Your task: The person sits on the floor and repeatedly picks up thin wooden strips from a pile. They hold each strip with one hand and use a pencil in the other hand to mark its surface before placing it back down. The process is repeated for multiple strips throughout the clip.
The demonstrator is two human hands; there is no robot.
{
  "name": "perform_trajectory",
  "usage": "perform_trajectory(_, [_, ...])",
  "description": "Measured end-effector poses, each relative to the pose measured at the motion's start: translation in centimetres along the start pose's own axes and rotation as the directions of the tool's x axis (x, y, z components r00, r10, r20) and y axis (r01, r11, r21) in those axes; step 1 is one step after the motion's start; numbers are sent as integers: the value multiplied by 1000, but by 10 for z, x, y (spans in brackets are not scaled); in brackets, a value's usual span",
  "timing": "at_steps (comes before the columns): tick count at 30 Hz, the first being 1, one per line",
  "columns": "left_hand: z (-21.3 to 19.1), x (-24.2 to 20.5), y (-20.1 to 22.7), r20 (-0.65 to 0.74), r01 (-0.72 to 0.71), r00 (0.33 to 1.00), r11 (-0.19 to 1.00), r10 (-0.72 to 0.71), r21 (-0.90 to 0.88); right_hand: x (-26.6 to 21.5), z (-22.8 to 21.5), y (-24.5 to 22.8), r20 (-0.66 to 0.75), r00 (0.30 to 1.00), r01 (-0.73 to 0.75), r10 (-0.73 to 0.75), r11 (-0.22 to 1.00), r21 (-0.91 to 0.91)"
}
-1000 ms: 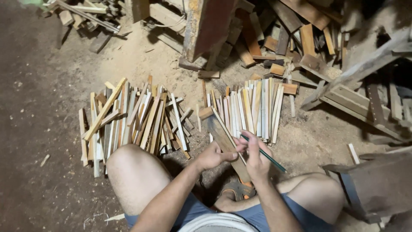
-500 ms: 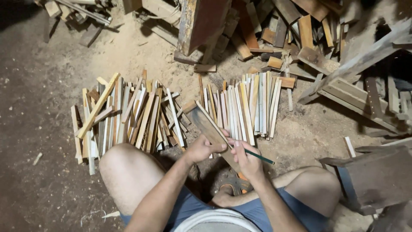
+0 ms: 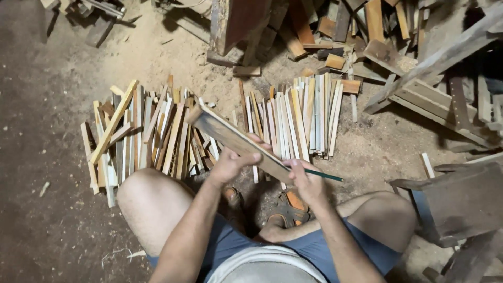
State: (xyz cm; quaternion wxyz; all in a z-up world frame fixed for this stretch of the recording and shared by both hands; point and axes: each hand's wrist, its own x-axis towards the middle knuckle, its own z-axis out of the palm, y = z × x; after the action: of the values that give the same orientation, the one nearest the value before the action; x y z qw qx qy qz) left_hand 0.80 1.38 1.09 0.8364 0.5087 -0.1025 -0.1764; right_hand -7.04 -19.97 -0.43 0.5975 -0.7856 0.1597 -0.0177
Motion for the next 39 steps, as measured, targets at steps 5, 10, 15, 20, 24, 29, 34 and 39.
perform_trajectory(5, [-10,-1,12,-85,-2,996,997,-5,-83,5,-23,25,-131,985,-115,113,993,-3])
perform_trajectory(10, [6,-4,10,-52,-11,999,999,9,-39,7,-12,1,-163,985,87,-63,986,144])
perform_trajectory(15, [26,-4,-24,103,68,991,983,-86,170,8,20,-32,-92,989,145,-119,918,369])
perform_trajectory(20, [9,-12,-90,134,214,961,957,-242,194,22,45,-74,-47,974,220,-219,891,397])
perform_trajectory(24, [1,-12,-98,91,251,952,915,-293,314,23,48,-82,-14,975,213,-220,924,317])
perform_trajectory(29, [6,-8,-28,50,166,983,973,-176,159,14,22,-19,76,993,73,-86,985,159])
perform_trajectory(34, [-3,-2,-6,35,104,994,993,-107,62,4,-13,15,83,996,-49,44,997,66])
perform_trajectory(39, [12,6,-7,27,136,990,991,-136,8,16,-17,-18,-6,998,70,-70,997,22])
